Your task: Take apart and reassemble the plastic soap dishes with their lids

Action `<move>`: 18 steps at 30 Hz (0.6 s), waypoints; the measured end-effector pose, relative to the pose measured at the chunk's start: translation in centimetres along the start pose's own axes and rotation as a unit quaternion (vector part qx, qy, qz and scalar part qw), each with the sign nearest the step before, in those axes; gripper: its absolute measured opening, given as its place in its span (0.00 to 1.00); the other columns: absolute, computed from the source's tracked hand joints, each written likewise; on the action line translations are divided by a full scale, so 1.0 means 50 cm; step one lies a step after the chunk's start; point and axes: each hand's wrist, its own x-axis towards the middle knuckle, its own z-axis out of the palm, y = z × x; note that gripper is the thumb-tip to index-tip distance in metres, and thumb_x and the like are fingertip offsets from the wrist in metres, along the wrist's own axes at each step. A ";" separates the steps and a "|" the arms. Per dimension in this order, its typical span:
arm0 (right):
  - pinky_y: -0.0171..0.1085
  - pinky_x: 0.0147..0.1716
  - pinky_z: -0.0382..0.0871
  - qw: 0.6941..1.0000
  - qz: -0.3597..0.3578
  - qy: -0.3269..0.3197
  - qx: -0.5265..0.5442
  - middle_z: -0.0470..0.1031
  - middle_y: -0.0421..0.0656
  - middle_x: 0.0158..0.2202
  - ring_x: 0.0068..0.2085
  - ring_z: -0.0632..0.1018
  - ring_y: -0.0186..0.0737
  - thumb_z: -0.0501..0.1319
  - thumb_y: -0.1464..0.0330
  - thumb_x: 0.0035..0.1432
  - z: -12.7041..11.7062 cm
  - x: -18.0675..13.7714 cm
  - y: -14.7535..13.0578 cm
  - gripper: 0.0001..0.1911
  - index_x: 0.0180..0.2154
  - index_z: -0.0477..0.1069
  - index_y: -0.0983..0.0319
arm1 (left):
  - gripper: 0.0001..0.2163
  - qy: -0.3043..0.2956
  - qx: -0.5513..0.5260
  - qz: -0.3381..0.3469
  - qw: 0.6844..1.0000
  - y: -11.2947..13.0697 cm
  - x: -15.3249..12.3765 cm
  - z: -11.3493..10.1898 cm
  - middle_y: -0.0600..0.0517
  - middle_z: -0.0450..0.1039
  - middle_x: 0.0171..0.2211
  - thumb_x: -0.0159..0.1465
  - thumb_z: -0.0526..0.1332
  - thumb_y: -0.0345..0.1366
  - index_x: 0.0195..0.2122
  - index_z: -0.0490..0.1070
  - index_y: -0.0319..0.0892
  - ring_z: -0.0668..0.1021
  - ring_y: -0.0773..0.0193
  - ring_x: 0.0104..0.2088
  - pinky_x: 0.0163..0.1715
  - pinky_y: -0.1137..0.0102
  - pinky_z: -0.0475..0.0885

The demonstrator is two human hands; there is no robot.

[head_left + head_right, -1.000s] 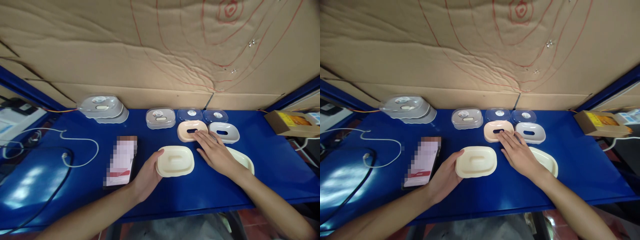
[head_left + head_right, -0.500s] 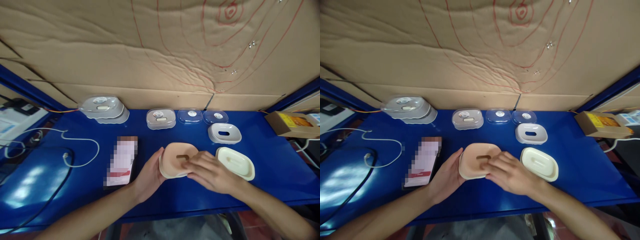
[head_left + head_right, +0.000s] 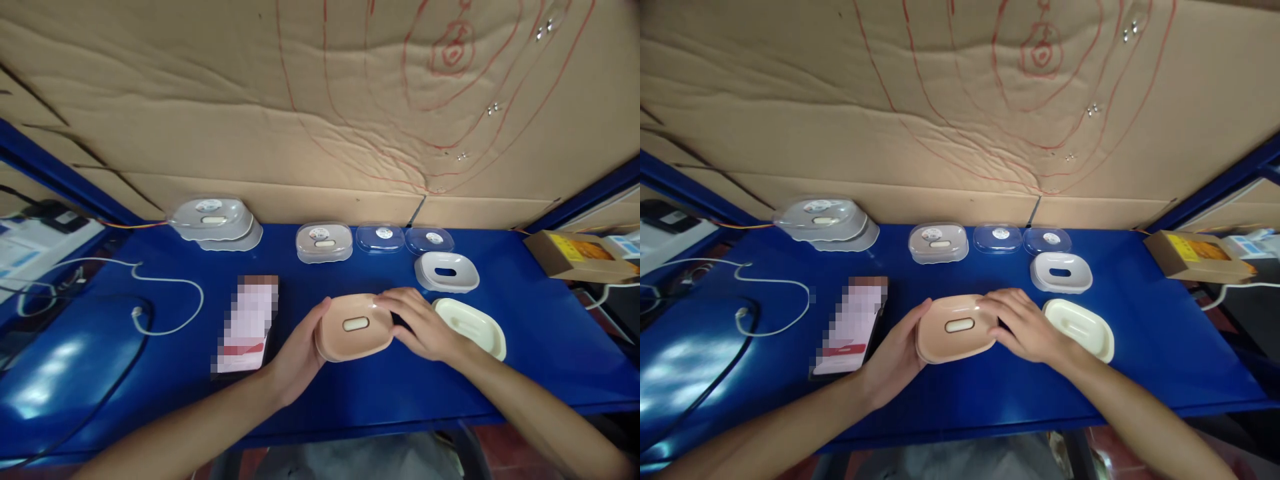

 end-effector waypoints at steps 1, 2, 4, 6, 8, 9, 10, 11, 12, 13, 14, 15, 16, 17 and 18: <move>0.52 0.54 0.74 1.000 0.013 -0.002 -0.011 0.79 0.54 0.55 0.56 0.79 0.52 0.50 0.56 0.77 -0.003 -0.001 0.014 0.23 0.63 0.67 0.60 | 0.23 0.021 0.003 -0.006 1.000 -0.003 0.002 -0.003 0.46 0.79 0.59 0.76 0.56 0.50 0.61 0.76 0.40 0.76 0.49 0.63 0.57 0.64 0.74; 0.51 0.53 0.75 0.999 0.024 -0.009 -0.026 0.79 0.53 0.54 0.54 0.79 0.51 0.52 0.57 0.77 -0.006 -0.001 0.027 0.21 0.62 0.68 0.60 | 0.23 0.039 0.005 -0.010 0.999 -0.007 0.003 -0.006 0.45 0.80 0.58 0.75 0.58 0.50 0.61 0.76 0.40 0.77 0.49 0.62 0.55 0.64 0.75; 0.50 0.53 0.76 0.997 0.044 -0.019 -0.066 0.81 0.50 0.52 0.52 0.81 0.49 0.55 0.62 0.76 -0.016 0.000 0.050 0.17 0.60 0.70 0.59 | 0.23 0.057 0.002 -0.014 0.998 -0.013 0.005 -0.011 0.45 0.80 0.57 0.74 0.59 0.50 0.61 0.76 0.40 0.78 0.49 0.61 0.54 0.63 0.76; 0.49 0.54 0.75 0.992 0.062 -0.016 -0.108 0.82 0.48 0.51 0.52 0.81 0.48 0.55 0.65 0.75 -0.025 0.005 0.068 0.14 0.58 0.72 0.58 | 0.22 0.060 -0.001 -0.015 0.998 -0.017 0.006 -0.014 0.45 0.81 0.57 0.74 0.60 0.49 0.61 0.76 0.39 0.79 0.49 0.60 0.55 0.63 0.76; 0.52 0.57 0.74 0.987 0.077 -0.010 -0.139 0.81 0.50 0.54 0.55 0.80 0.50 0.54 0.67 0.76 -0.027 0.015 0.084 0.16 0.60 0.71 0.59 | 0.22 0.061 -0.001 -0.014 0.998 -0.019 0.006 -0.016 0.45 0.81 0.57 0.74 0.60 0.49 0.60 0.77 0.40 0.80 0.49 0.59 0.55 0.63 0.75; 0.54 0.59 0.72 0.985 0.084 -0.009 -0.150 0.78 0.52 0.58 0.58 0.79 0.52 0.53 0.68 0.76 -0.025 0.023 0.091 0.19 0.63 0.69 0.61 | 0.22 0.059 0.000 -0.013 0.998 -0.020 0.006 -0.017 0.45 0.81 0.56 0.73 0.60 0.50 0.60 0.77 0.40 0.80 0.49 0.59 0.55 0.63 0.75; 0.57 0.62 0.69 0.982 0.094 -0.012 -0.166 0.75 0.55 0.62 0.62 0.76 0.55 0.52 0.68 0.76 -0.021 0.032 0.098 0.21 0.66 0.65 0.62 | 0.22 0.057 0.000 -0.012 0.998 -0.020 0.006 -0.017 0.45 0.81 0.56 0.73 0.60 0.50 0.60 0.77 0.40 0.80 0.49 0.58 0.55 0.63 0.76; 0.59 0.65 0.66 0.977 0.106 -0.020 -0.185 0.70 0.57 0.67 0.66 0.72 0.57 0.51 0.69 0.75 -0.015 0.041 0.105 0.24 0.69 0.61 0.64 | 0.22 0.056 0.000 -0.010 0.998 -0.020 0.007 -0.018 0.45 0.81 0.56 0.74 0.60 0.49 0.60 0.77 0.40 0.80 0.49 0.58 0.55 0.63 0.76; 0.61 0.67 0.62 0.971 0.119 -0.029 -0.205 0.66 0.58 0.70 0.70 0.68 0.58 0.50 0.69 0.75 -0.007 0.050 0.111 0.26 0.71 0.58 0.65 | 0.22 0.056 0.000 -0.008 0.998 -0.020 0.008 -0.018 0.45 0.81 0.56 0.74 0.60 0.49 0.60 0.77 0.40 0.80 0.50 0.58 0.55 0.63 0.76; 0.62 0.68 0.59 0.965 0.133 -0.037 -0.223 0.62 0.59 0.71 0.72 0.64 0.59 0.50 0.69 0.75 0.000 0.059 0.116 0.28 0.72 0.55 0.66 | 0.22 0.056 -0.001 -0.008 0.998 -0.020 0.008 -0.018 0.45 0.81 0.56 0.74 0.60 0.49 0.60 0.77 0.39 0.80 0.50 0.58 0.56 0.63 0.75; 0.63 0.69 0.57 0.960 0.144 -0.043 -0.236 0.61 0.60 0.72 0.72 0.63 0.60 0.49 0.70 0.74 0.007 0.068 0.120 0.29 0.73 0.53 0.66 | 0.22 0.057 -0.001 -0.008 0.998 -0.020 0.008 -0.018 0.45 0.81 0.56 0.74 0.60 0.49 0.60 0.77 0.39 0.80 0.50 0.59 0.56 0.63 0.75; 0.64 0.69 0.57 0.957 0.151 -0.047 -0.243 0.62 0.61 0.71 0.72 0.64 0.60 0.49 0.70 0.74 0.012 0.074 0.121 0.29 0.72 0.53 0.67 | 0.22 0.059 -0.002 -0.009 0.998 -0.020 0.008 -0.017 0.45 0.81 0.56 0.74 0.60 0.50 0.60 0.77 0.40 0.80 0.50 0.59 0.57 0.63 0.75; 0.64 0.69 0.57 0.957 0.152 -0.048 -0.242 0.65 0.60 0.70 0.71 0.66 0.60 0.49 0.70 0.74 0.016 0.079 0.119 0.28 0.72 0.55 0.66 | 0.23 0.060 -0.002 -0.010 0.998 -0.020 0.007 -0.017 0.45 0.81 0.56 0.73 0.61 0.50 0.60 0.77 0.40 0.80 0.49 0.58 0.56 0.62 0.75; 0.64 0.68 0.58 0.958 0.150 -0.047 -0.240 0.68 0.60 0.67 0.69 0.68 0.59 0.50 0.69 0.74 0.018 0.083 0.116 0.27 0.71 0.57 0.65 | 0.23 0.060 -0.001 -0.012 0.998 -0.020 0.006 -0.017 0.45 0.81 0.56 0.73 0.61 0.50 0.61 0.76 0.40 0.80 0.49 0.58 0.55 0.62 0.75; 0.63 0.68 0.59 0.959 0.148 -0.046 -0.238 0.70 0.59 0.66 0.68 0.70 0.59 0.52 0.67 0.74 0.019 0.084 0.110 0.26 0.70 0.60 0.64 | 0.23 0.060 0.001 -0.013 0.998 -0.020 0.005 -0.016 0.45 0.81 0.56 0.73 0.61 0.51 0.61 0.76 0.40 0.80 0.48 0.58 0.54 0.62 0.76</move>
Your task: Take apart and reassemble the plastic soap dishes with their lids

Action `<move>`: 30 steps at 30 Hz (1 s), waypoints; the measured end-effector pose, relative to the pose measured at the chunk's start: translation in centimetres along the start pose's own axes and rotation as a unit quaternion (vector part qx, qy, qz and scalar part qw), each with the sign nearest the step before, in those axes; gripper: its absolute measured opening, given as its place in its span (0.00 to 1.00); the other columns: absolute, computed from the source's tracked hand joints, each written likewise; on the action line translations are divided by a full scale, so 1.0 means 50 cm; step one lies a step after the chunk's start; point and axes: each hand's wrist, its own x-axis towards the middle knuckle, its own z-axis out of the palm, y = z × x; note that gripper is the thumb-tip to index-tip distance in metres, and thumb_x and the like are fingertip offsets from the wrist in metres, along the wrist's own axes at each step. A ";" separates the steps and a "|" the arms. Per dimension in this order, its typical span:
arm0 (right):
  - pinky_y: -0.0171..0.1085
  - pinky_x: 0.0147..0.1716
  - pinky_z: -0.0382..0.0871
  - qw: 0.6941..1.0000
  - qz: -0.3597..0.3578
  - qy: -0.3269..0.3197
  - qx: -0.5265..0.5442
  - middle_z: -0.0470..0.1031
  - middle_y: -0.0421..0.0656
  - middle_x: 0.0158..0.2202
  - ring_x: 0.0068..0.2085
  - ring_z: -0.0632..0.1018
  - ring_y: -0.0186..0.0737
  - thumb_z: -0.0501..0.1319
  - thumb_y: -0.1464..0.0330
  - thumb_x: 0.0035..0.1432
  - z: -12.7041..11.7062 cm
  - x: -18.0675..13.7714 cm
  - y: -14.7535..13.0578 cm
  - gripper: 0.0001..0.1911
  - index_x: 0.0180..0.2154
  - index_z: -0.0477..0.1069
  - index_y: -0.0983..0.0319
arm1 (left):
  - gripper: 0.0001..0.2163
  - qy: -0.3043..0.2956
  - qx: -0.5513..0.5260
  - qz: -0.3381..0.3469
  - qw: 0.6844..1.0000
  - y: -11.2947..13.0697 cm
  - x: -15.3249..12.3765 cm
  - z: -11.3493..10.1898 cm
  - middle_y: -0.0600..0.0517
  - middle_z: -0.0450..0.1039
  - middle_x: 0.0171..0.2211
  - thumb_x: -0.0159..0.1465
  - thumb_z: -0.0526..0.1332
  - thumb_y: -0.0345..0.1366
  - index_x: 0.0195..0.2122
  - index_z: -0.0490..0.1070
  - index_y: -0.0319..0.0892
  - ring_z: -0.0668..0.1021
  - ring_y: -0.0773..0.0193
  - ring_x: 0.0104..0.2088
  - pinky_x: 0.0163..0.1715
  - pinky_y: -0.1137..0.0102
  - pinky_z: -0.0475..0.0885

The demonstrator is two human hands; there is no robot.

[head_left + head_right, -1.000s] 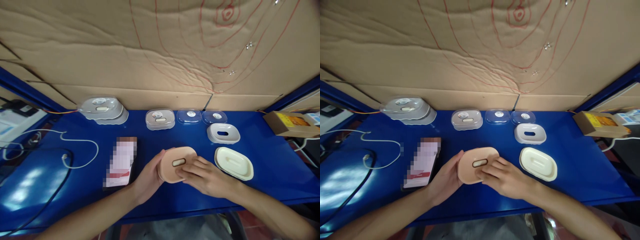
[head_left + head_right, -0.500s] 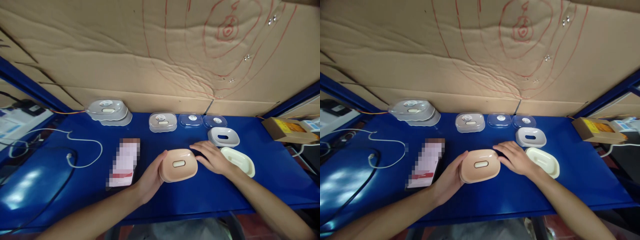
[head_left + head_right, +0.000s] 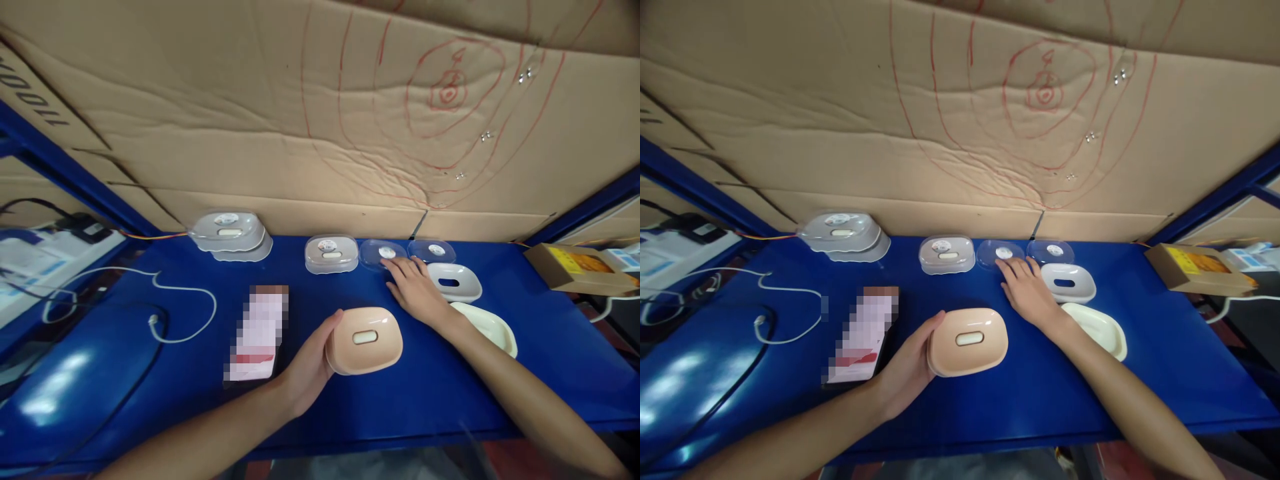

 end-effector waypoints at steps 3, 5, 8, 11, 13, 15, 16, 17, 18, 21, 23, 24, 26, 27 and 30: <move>0.62 0.68 0.59 1.000 0.001 0.006 0.005 0.66 0.59 0.68 0.70 0.66 0.62 0.58 0.57 0.72 -0.008 -0.007 -0.012 0.29 0.68 0.63 0.63 | 0.23 -0.004 0.004 -0.002 1.000 -0.002 -0.003 0.001 0.45 0.81 0.56 0.72 0.62 0.51 0.60 0.77 0.41 0.79 0.48 0.59 0.54 0.63 0.75; 0.64 0.69 0.58 1.000 0.013 0.002 0.025 0.60 0.59 0.72 0.73 0.61 0.65 0.60 0.53 0.70 -0.008 -0.012 -0.014 0.33 0.69 0.61 0.62 | 0.23 -0.006 0.005 -0.005 1.000 -0.003 -0.004 0.001 0.45 0.81 0.57 0.72 0.62 0.51 0.59 0.77 0.40 0.79 0.49 0.60 0.56 0.64 0.74; 0.66 0.66 0.63 0.995 0.039 -0.020 0.094 0.61 0.58 0.72 0.71 0.65 0.66 0.62 0.54 0.69 -0.005 -0.016 -0.007 0.33 0.68 0.61 0.59 | 0.23 0.000 0.009 -0.007 1.000 -0.002 -0.004 0.003 0.44 0.81 0.56 0.72 0.62 0.51 0.59 0.77 0.39 0.79 0.48 0.60 0.56 0.64 0.74; 0.60 0.64 0.70 0.989 0.049 -0.021 0.137 0.67 0.56 0.68 0.67 0.71 0.61 0.65 0.56 0.66 -0.022 -0.020 -0.001 0.31 0.65 0.64 0.58 | 0.23 0.000 0.011 -0.015 1.000 0.001 -0.002 0.004 0.45 0.81 0.56 0.73 0.61 0.51 0.60 0.77 0.40 0.79 0.48 0.59 0.55 0.63 0.74; 0.58 0.64 0.70 0.984 0.043 -0.001 0.172 0.67 0.55 0.67 0.68 0.70 0.58 0.65 0.57 0.65 -0.051 -0.029 -0.008 0.29 0.64 0.63 0.57 | 0.23 -0.007 0.006 -0.019 1.000 0.003 -0.001 0.003 0.44 0.81 0.56 0.74 0.59 0.51 0.60 0.77 0.39 0.80 0.49 0.59 0.56 0.62 0.74; 0.58 0.65 0.68 0.971 0.010 0.008 0.240 0.63 0.54 0.70 0.70 0.68 0.56 0.66 0.60 0.65 -0.086 -0.045 -0.028 0.29 0.64 0.62 0.56 | 0.23 -0.017 -0.002 -0.021 1.000 0.004 0.002 0.002 0.45 0.82 0.55 0.74 0.58 0.51 0.59 0.77 0.39 0.80 0.50 0.58 0.55 0.64 0.74; 0.57 0.66 0.67 0.961 -0.025 -0.013 0.275 0.60 0.54 0.72 0.71 0.66 0.55 0.66 0.61 0.64 -0.103 -0.055 -0.042 0.31 0.65 0.60 0.55 | 0.23 -0.022 -0.007 -0.021 1.000 0.005 0.003 0.002 0.45 0.83 0.54 0.75 0.57 0.51 0.59 0.78 0.39 0.80 0.50 0.57 0.54 0.64 0.74; 0.55 0.67 0.66 0.949 -0.064 -0.038 0.305 0.58 0.53 0.73 0.72 0.65 0.54 0.67 0.63 0.62 -0.117 -0.065 -0.058 0.33 0.66 0.60 0.55 | 0.23 -0.027 -0.012 -0.021 0.999 0.005 0.004 0.002 0.46 0.83 0.53 0.75 0.57 0.52 0.58 0.78 0.40 0.81 0.51 0.57 0.53 0.65 0.74; 0.52 0.67 0.67 0.939 -0.094 -0.064 0.325 0.58 0.53 0.73 0.72 0.64 0.53 0.68 0.66 0.60 -0.128 -0.075 -0.074 0.36 0.66 0.59 0.56 | 0.24 -0.030 -0.016 -0.022 0.999 0.006 0.004 0.001 0.46 0.84 0.52 0.75 0.56 0.52 0.58 0.79 0.40 0.81 0.51 0.56 0.52 0.65 0.74; 0.49 0.68 0.65 0.935 -0.139 -0.088 0.315 0.60 0.52 0.72 0.74 0.61 0.51 0.67 0.71 0.58 -0.138 -0.096 -0.116 0.36 0.66 0.60 0.58 | 0.25 -0.036 -0.024 -0.025 0.999 0.011 0.004 0.003 0.46 0.85 0.50 0.76 0.54 0.54 0.57 0.80 0.40 0.82 0.52 0.55 0.52 0.65 0.74; 0.50 0.69 0.64 0.938 -0.153 -0.086 0.297 0.61 0.53 0.72 0.75 0.59 0.52 0.66 0.71 0.58 -0.134 -0.101 -0.131 0.34 0.65 0.62 0.59 | 0.26 -0.040 -0.023 -0.028 0.999 0.014 0.004 0.005 0.45 0.84 0.50 0.76 0.52 0.54 0.56 0.80 0.39 0.81 0.52 0.55 0.52 0.65 0.74; 0.51 0.69 0.63 0.939 -0.158 -0.083 0.293 0.62 0.53 0.72 0.75 0.58 0.52 0.66 0.72 0.58 -0.131 -0.101 -0.135 0.34 0.65 0.63 0.60 | 0.27 -0.039 -0.021 -0.029 0.999 0.015 0.004 0.005 0.45 0.84 0.51 0.76 0.52 0.55 0.56 0.80 0.38 0.81 0.52 0.55 0.52 0.65 0.73; 0.53 0.70 0.62 0.942 -0.163 -0.076 0.285 0.62 0.54 0.71 0.75 0.58 0.53 0.66 0.72 0.57 -0.126 -0.099 -0.137 0.34 0.65 0.63 0.61 | 0.27 -0.033 -0.014 -0.032 0.999 0.017 0.005 0.005 0.44 0.84 0.52 0.75 0.53 0.56 0.57 0.79 0.38 0.81 0.51 0.56 0.53 0.64 0.73; 0.55 0.70 0.61 0.942 -0.165 -0.071 0.283 0.62 0.54 0.71 0.75 0.58 0.54 0.66 0.72 0.56 -0.124 -0.098 -0.136 0.35 0.65 0.63 0.61 | 0.27 -0.029 -0.011 -0.031 0.999 0.016 0.005 0.005 0.44 0.83 0.52 0.75 0.53 0.56 0.57 0.79 0.38 0.81 0.50 0.56 0.53 0.64 0.73; 0.57 0.71 0.60 0.938 -0.166 -0.070 0.298 0.63 0.55 0.71 0.75 0.58 0.55 0.66 0.73 0.56 -0.121 -0.095 -0.130 0.36 0.65 0.62 0.60 | 0.26 -0.032 -0.010 -0.022 0.999 0.013 0.006 0.001 0.44 0.83 0.53 0.75 0.55 0.54 0.59 0.78 0.39 0.80 0.50 0.57 0.54 0.63 0.73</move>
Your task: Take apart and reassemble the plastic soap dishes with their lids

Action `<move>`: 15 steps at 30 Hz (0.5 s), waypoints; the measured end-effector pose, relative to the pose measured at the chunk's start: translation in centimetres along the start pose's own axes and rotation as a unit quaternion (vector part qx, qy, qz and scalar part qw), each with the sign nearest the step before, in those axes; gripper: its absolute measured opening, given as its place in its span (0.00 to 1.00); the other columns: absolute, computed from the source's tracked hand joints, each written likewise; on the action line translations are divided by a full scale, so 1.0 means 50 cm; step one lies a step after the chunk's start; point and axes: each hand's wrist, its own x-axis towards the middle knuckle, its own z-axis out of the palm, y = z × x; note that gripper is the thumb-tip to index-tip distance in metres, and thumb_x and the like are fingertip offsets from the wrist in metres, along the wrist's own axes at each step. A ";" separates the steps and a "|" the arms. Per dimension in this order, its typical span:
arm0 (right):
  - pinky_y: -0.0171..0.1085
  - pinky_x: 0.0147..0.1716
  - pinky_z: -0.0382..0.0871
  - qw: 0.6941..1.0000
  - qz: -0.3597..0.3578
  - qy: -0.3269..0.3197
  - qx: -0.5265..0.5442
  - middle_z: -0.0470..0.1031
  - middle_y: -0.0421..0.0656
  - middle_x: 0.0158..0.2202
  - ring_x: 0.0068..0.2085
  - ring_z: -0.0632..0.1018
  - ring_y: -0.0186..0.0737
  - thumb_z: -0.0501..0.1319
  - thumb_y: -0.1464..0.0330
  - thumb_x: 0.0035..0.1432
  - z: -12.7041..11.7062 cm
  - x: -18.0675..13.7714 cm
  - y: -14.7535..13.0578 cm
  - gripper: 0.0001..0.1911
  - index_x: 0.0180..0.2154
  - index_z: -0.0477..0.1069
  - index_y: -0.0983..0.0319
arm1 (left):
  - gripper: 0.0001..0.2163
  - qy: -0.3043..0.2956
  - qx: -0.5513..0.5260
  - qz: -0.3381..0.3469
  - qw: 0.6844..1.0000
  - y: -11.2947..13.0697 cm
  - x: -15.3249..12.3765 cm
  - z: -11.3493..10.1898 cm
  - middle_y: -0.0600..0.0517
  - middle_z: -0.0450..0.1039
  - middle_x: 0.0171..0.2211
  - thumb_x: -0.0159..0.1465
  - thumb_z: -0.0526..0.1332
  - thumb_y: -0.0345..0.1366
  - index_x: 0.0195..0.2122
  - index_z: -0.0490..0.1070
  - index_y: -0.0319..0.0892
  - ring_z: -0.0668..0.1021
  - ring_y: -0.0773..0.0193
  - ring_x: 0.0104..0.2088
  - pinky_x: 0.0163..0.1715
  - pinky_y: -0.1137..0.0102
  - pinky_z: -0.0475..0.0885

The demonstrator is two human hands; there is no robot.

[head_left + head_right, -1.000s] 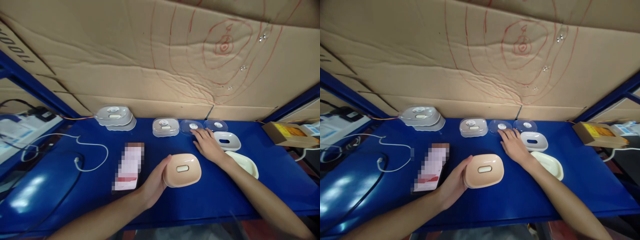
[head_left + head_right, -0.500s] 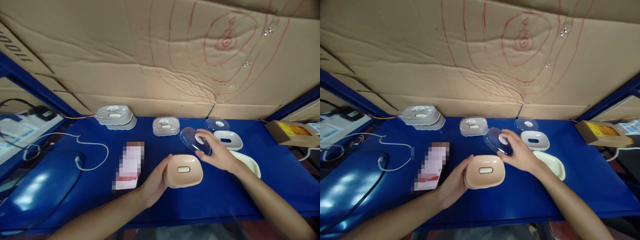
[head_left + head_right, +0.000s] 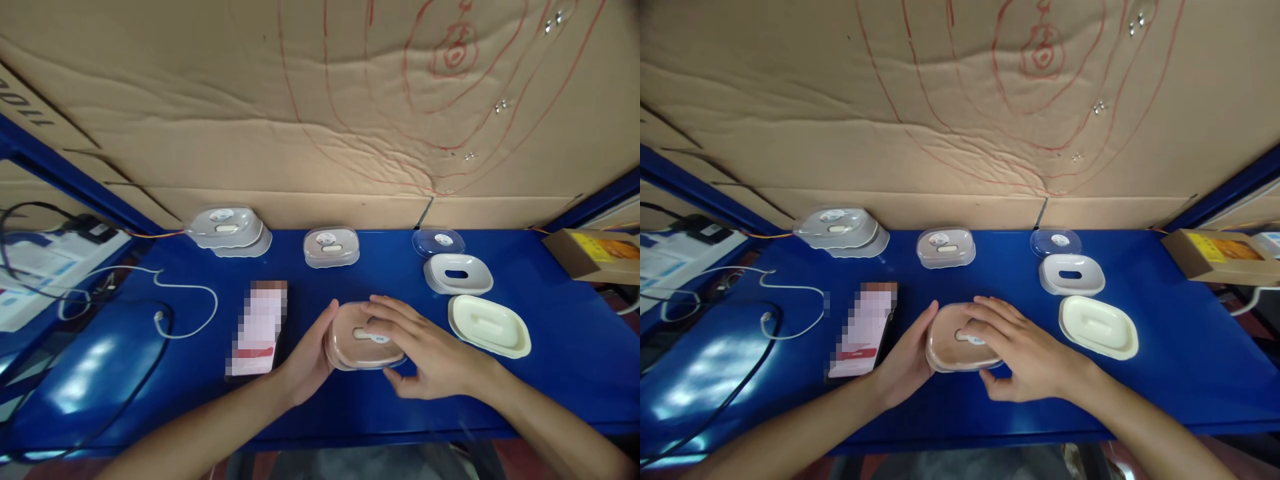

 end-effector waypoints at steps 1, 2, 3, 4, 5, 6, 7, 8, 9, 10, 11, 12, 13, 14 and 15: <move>0.57 0.70 0.61 1.000 0.002 0.000 0.016 0.63 0.55 0.71 0.75 0.58 0.54 0.65 0.74 0.56 0.000 0.000 0.003 0.36 0.65 0.61 0.59 | 0.25 -0.004 0.001 0.004 1.000 -0.001 0.000 -0.001 0.44 0.82 0.54 0.75 0.56 0.54 0.60 0.77 0.40 0.80 0.50 0.57 0.55 0.63 0.73; 0.55 0.69 0.63 0.999 0.006 0.000 0.035 0.62 0.55 0.71 0.75 0.58 0.54 0.65 0.74 0.56 0.000 0.000 0.006 0.36 0.65 0.60 0.59 | 0.25 -0.008 0.003 0.008 1.000 -0.002 0.000 -0.002 0.44 0.82 0.54 0.74 0.57 0.53 0.61 0.76 0.41 0.80 0.49 0.58 0.55 0.62 0.73; 0.54 0.68 0.64 0.998 0.010 -0.001 0.055 0.62 0.55 0.71 0.75 0.58 0.53 0.65 0.74 0.56 0.000 -0.001 0.009 0.37 0.66 0.60 0.58 | 0.25 -0.010 0.006 0.009 1.000 -0.004 0.000 -0.003 0.44 0.82 0.55 0.74 0.57 0.53 0.62 0.75 0.41 0.79 0.49 0.59 0.56 0.62 0.72; 0.53 0.68 0.66 0.997 0.016 -0.001 0.073 0.61 0.55 0.72 0.75 0.58 0.53 0.65 0.75 0.56 0.001 -0.001 0.012 0.37 0.66 0.59 0.58 | 0.26 -0.012 0.009 0.009 1.000 -0.004 0.000 -0.004 0.44 0.81 0.55 0.74 0.58 0.54 0.63 0.75 0.41 0.78 0.48 0.60 0.56 0.61 0.72; 0.53 0.67 0.66 0.996 0.021 -0.003 0.087 0.59 0.55 0.72 0.75 0.58 0.53 0.65 0.75 0.55 0.002 -0.002 0.014 0.38 0.66 0.59 0.57 | 0.27 -0.011 0.013 0.007 1.000 -0.005 0.000 -0.004 0.43 0.81 0.56 0.74 0.58 0.55 0.63 0.74 0.41 0.78 0.48 0.60 0.57 0.60 0.72; 0.52 0.67 0.66 0.995 0.027 -0.006 0.098 0.58 0.55 0.73 0.75 0.57 0.53 0.65 0.75 0.55 0.002 -0.003 0.016 0.38 0.66 0.59 0.57 | 0.28 -0.013 0.016 0.005 1.000 -0.006 0.000 -0.004 0.43 0.81 0.56 0.74 0.57 0.56 0.64 0.74 0.40 0.78 0.47 0.61 0.58 0.60 0.71; 0.52 0.68 0.65 0.994 0.031 -0.010 0.107 0.57 0.55 0.73 0.75 0.57 0.53 0.65 0.75 0.55 0.002 -0.004 0.018 0.39 0.66 0.59 0.57 | 0.29 -0.016 0.019 0.004 1.000 -0.006 -0.001 -0.004 0.43 0.80 0.57 0.74 0.56 0.57 0.64 0.73 0.40 0.77 0.47 0.61 0.59 0.59 0.70; 0.51 0.68 0.65 0.993 0.034 -0.013 0.113 0.56 0.55 0.73 0.75 0.57 0.53 0.65 0.75 0.55 0.002 -0.005 0.019 0.39 0.66 0.58 0.57 | 0.30 -0.021 0.022 0.003 1.000 -0.007 -0.001 -0.004 0.43 0.80 0.58 0.73 0.55 0.58 0.64 0.73 0.40 0.76 0.47 0.62 0.60 0.59 0.69; 0.50 0.68 0.65 0.992 0.036 -0.014 0.119 0.56 0.55 0.73 0.75 0.57 0.52 0.65 0.75 0.55 0.002 -0.006 0.020 0.39 0.66 0.58 0.57 | 0.30 -0.028 0.023 0.003 0.999 -0.007 -0.002 -0.003 0.43 0.79 0.58 0.73 0.54 0.59 0.65 0.73 0.41 0.76 0.47 0.63 0.61 0.59 0.69; 0.50 0.68 0.65 0.992 0.037 -0.014 0.123 0.56 0.55 0.73 0.75 0.57 0.52 0.65 0.75 0.56 0.001 -0.007 0.021 0.39 0.66 0.57 0.57 | 0.31 -0.037 0.023 0.004 0.999 -0.008 -0.002 -0.003 0.44 0.79 0.59 0.73 0.53 0.60 0.65 0.72 0.42 0.75 0.47 0.64 0.62 0.59 0.68; 0.49 0.68 0.65 0.991 0.037 -0.013 0.126 0.56 0.56 0.73 0.75 0.58 0.52 0.65 0.75 0.55 0.000 -0.007 0.021 0.39 0.66 0.56 0.57 | 0.32 -0.047 0.024 0.005 0.999 -0.008 -0.003 -0.003 0.44 0.78 0.60 0.73 0.52 0.61 0.65 0.72 0.42 0.74 0.47 0.64 0.63 0.59 0.67; 0.49 0.68 0.65 0.991 0.038 -0.013 0.128 0.56 0.56 0.73 0.75 0.58 0.51 0.65 0.75 0.55 -0.001 -0.008 0.022 0.39 0.66 0.55 0.57 | 0.32 -0.056 0.024 0.005 0.998 -0.008 -0.003 -0.003 0.44 0.78 0.61 0.74 0.52 0.61 0.66 0.72 0.42 0.74 0.47 0.65 0.63 0.59 0.66; 0.49 0.68 0.65 0.991 0.039 -0.013 0.130 0.55 0.56 0.73 0.75 0.59 0.51 0.65 0.75 0.55 -0.001 -0.009 0.024 0.39 0.66 0.55 0.57 | 0.32 -0.062 0.023 0.006 0.998 -0.009 -0.003 -0.003 0.44 0.77 0.61 0.74 0.51 0.61 0.66 0.72 0.42 0.74 0.48 0.65 0.64 0.59 0.66; 0.49 0.68 0.65 0.990 0.041 -0.014 0.133 0.55 0.57 0.73 0.74 0.60 0.52 0.64 0.75 0.55 -0.001 -0.009 0.026 0.39 0.66 0.54 0.57 | 0.32 -0.067 0.023 0.006 0.997 -0.009 -0.003 -0.003 0.44 0.77 0.62 0.74 0.50 0.61 0.66 0.72 0.42 0.74 0.48 0.66 0.64 0.59 0.65; 0.49 0.68 0.65 0.990 0.043 -0.015 0.136 0.54 0.57 0.73 0.74 0.60 0.52 0.64 0.75 0.56 -0.001 -0.010 0.028 0.39 0.66 0.54 0.57 | 0.32 -0.070 0.022 0.006 0.997 -0.009 -0.003 -0.003 0.44 0.76 0.62 0.74 0.50 0.61 0.66 0.71 0.42 0.73 0.48 0.66 0.64 0.59 0.65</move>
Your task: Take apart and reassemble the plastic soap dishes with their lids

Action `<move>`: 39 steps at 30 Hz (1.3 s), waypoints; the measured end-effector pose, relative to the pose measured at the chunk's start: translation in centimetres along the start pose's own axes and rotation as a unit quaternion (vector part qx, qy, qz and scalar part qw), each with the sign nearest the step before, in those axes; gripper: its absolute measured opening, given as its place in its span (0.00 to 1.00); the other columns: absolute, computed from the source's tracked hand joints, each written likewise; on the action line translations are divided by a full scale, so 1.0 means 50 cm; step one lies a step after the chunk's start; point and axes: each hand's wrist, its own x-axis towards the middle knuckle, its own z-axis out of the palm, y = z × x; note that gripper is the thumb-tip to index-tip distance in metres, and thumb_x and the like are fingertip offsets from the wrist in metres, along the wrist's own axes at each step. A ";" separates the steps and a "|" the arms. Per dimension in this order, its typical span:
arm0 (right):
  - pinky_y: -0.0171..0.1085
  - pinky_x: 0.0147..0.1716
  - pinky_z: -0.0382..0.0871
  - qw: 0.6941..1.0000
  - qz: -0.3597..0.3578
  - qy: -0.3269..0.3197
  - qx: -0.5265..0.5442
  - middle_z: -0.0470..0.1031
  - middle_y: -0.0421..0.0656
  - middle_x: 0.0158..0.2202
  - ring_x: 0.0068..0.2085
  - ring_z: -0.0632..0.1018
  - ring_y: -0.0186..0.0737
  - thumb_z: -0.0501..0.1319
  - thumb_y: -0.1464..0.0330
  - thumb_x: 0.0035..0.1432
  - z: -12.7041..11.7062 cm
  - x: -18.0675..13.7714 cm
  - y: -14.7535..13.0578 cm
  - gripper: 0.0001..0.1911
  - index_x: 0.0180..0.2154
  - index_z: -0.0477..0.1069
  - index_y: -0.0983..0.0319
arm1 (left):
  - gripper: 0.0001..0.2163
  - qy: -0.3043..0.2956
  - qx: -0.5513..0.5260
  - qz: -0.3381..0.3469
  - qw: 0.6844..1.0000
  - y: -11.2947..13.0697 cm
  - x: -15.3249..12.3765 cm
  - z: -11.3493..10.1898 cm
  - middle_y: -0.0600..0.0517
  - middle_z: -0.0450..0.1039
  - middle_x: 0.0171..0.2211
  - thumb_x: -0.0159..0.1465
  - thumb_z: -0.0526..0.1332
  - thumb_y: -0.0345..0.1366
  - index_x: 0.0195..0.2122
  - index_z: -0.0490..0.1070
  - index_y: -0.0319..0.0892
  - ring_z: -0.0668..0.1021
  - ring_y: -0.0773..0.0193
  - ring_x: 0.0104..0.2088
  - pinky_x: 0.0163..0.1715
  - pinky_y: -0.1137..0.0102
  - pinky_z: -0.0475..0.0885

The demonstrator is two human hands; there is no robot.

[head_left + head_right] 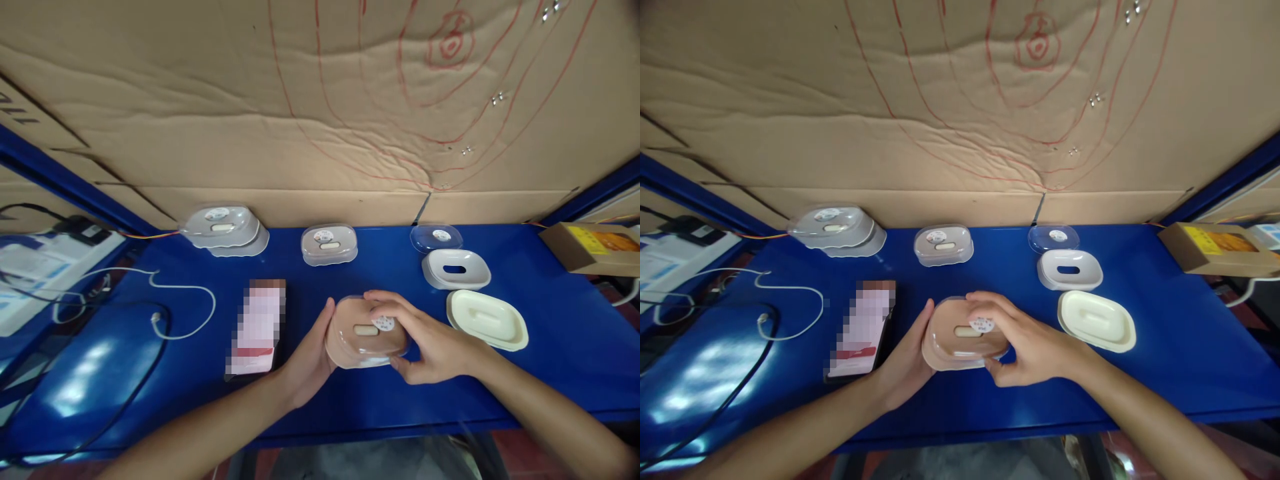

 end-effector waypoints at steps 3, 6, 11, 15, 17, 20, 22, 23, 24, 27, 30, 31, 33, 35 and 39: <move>0.51 0.68 0.64 1.000 0.003 -0.003 0.008 0.53 0.57 0.73 0.74 0.60 0.52 0.64 0.74 0.56 0.000 -0.001 0.006 0.39 0.66 0.53 0.56 | 0.32 0.000 -0.003 -0.002 1.000 0.000 -0.001 0.001 0.45 0.77 0.62 0.75 0.49 0.60 0.66 0.71 0.43 0.73 0.49 0.66 0.64 0.59 0.65; 0.51 0.68 0.64 1.000 -0.004 0.002 0.002 0.54 0.57 0.73 0.74 0.61 0.53 0.66 0.73 0.56 0.005 0.000 0.009 0.40 0.66 0.53 0.56 | 0.31 0.008 -0.002 -0.001 1.000 0.002 -0.001 0.003 0.45 0.78 0.61 0.74 0.50 0.61 0.65 0.72 0.43 0.73 0.48 0.66 0.65 0.58 0.65; 0.57 0.69 0.62 0.995 -0.033 0.034 -0.090 0.58 0.58 0.72 0.75 0.58 0.57 0.71 0.66 0.57 0.021 0.004 0.010 0.40 0.66 0.56 0.57 | 0.31 0.011 -0.013 0.001 1.000 0.002 0.001 0.000 0.44 0.79 0.60 0.74 0.51 0.60 0.64 0.74 0.41 0.74 0.47 0.66 0.66 0.58 0.65; 0.58 0.67 0.65 0.989 -0.026 0.023 -0.144 0.59 0.57 0.73 0.74 0.60 0.58 0.71 0.63 0.60 0.016 0.005 0.016 0.39 0.68 0.58 0.57 | 0.28 0.043 -0.026 0.005 0.999 -0.001 0.004 -0.001 0.44 0.79 0.59 0.75 0.54 0.57 0.64 0.74 0.41 0.76 0.48 0.64 0.63 0.59 0.69; 0.56 0.67 0.67 0.987 -0.009 0.015 -0.161 0.60 0.55 0.73 0.74 0.61 0.56 0.69 0.65 0.62 0.002 0.001 0.020 0.37 0.69 0.58 0.57 | 0.26 0.062 -0.022 0.012 0.998 -0.001 0.005 0.002 0.41 0.79 0.58 0.76 0.54 0.54 0.63 0.74 0.38 0.77 0.49 0.62 0.62 0.60 0.71; 0.57 0.67 0.67 0.981 0.017 0.016 -0.192 0.61 0.54 0.73 0.74 0.62 0.56 0.68 0.65 0.63 -0.024 -0.008 0.030 0.38 0.70 0.57 0.57 | 0.25 0.069 -0.011 0.029 0.997 0.003 0.003 0.009 0.38 0.79 0.56 0.78 0.51 0.49 0.63 0.72 0.34 0.79 0.49 0.58 0.62 0.56 0.72; 0.58 0.67 0.68 0.976 0.039 0.025 -0.212 0.60 0.53 0.73 0.73 0.62 0.57 0.68 0.64 0.64 -0.038 -0.013 0.042 0.37 0.70 0.57 0.56 | 0.24 0.082 -0.003 0.041 0.996 0.007 0.001 0.010 0.37 0.79 0.55 0.78 0.52 0.47 0.65 0.69 0.34 0.81 0.48 0.55 0.61 0.53 0.72; 0.59 0.66 0.68 0.973 0.048 0.030 -0.222 0.60 0.53 0.73 0.73 0.62 0.58 0.67 0.64 0.64 -0.042 -0.014 0.049 0.37 0.70 0.57 0.55 | 0.24 0.090 0.003 0.045 0.995 0.008 -0.001 0.010 0.37 0.78 0.55 0.78 0.52 0.46 0.66 0.67 0.35 0.82 0.48 0.54 0.61 0.52 0.72; 0.60 0.66 0.67 0.970 0.055 0.035 -0.233 0.60 0.52 0.73 0.74 0.61 0.59 0.67 0.64 0.65 -0.046 -0.015 0.057 0.36 0.70 0.57 0.55 | 0.24 0.095 0.009 0.049 0.994 0.009 -0.002 0.008 0.36 0.78 0.55 0.78 0.53 0.46 0.67 0.66 0.35 0.82 0.47 0.52 0.60 0.52 0.72; 0.64 0.68 0.62 0.958 0.067 0.054 -0.274 0.61 0.52 0.73 0.74 0.61 0.60 0.65 0.64 0.66 -0.048 -0.011 0.083 0.34 0.70 0.58 0.54 | 0.25 0.087 0.025 0.060 0.994 0.008 -0.006 0.005 0.36 0.77 0.56 0.76 0.56 0.46 0.68 0.64 0.37 0.83 0.47 0.50 0.59 0.51 0.72; 0.67 0.70 0.55 0.938 0.072 0.079 -0.331 0.57 0.51 0.75 0.74 0.59 0.61 0.62 0.65 0.69 -0.048 -0.006 0.101 0.35 0.73 0.54 0.53 | 0.23 0.076 0.029 0.065 0.995 0.004 -0.009 0.006 0.37 0.78 0.54 0.75 0.58 0.46 0.65 0.67 0.39 0.83 0.48 0.48 0.57 0.52 0.73; 0.68 0.69 0.55 0.931 0.071 0.089 -0.347 0.56 0.51 0.75 0.74 0.59 0.61 0.61 0.65 0.70 -0.048 -0.004 0.101 0.35 0.73 0.52 0.52 | 0.22 0.073 0.030 0.065 0.995 0.003 -0.009 0.007 0.37 0.78 0.53 0.74 0.59 0.47 0.64 0.68 0.39 0.83 0.48 0.48 0.55 0.52 0.74; 0.66 0.67 0.59 0.925 0.060 0.106 -0.360 0.58 0.52 0.74 0.72 0.63 0.61 0.60 0.64 0.71 -0.046 -0.002 0.093 0.34 0.74 0.53 0.52 | 0.21 0.069 0.033 0.064 0.995 0.001 -0.009 0.007 0.38 0.78 0.51 0.74 0.59 0.47 0.62 0.70 0.39 0.83 0.49 0.46 0.53 0.54 0.75; 0.62 0.63 0.68 0.929 0.035 0.115 -0.351 0.69 0.52 0.68 0.67 0.71 0.60 0.59 0.64 0.72 -0.042 -0.001 0.074 0.29 0.71 0.60 0.53 | 0.20 0.068 0.038 0.065 0.995 0.000 -0.007 0.004 0.39 0.78 0.50 0.74 0.58 0.47 0.60 0.71 0.39 0.83 0.51 0.44 0.50 0.55 0.76; 0.51 0.56 0.78 0.947 -0.012 0.082 -0.311 0.82 0.48 0.53 0.54 0.83 0.50 0.57 0.66 0.74 -0.015 0.003 0.037 0.17 0.61 0.72 0.56 | 0.16 0.068 0.051 0.073 0.994 -0.001 -0.003 -0.002 0.42 0.77 0.47 0.75 0.55 0.44 0.55 0.71 0.39 0.81 0.55 0.40 0.44 0.59 0.76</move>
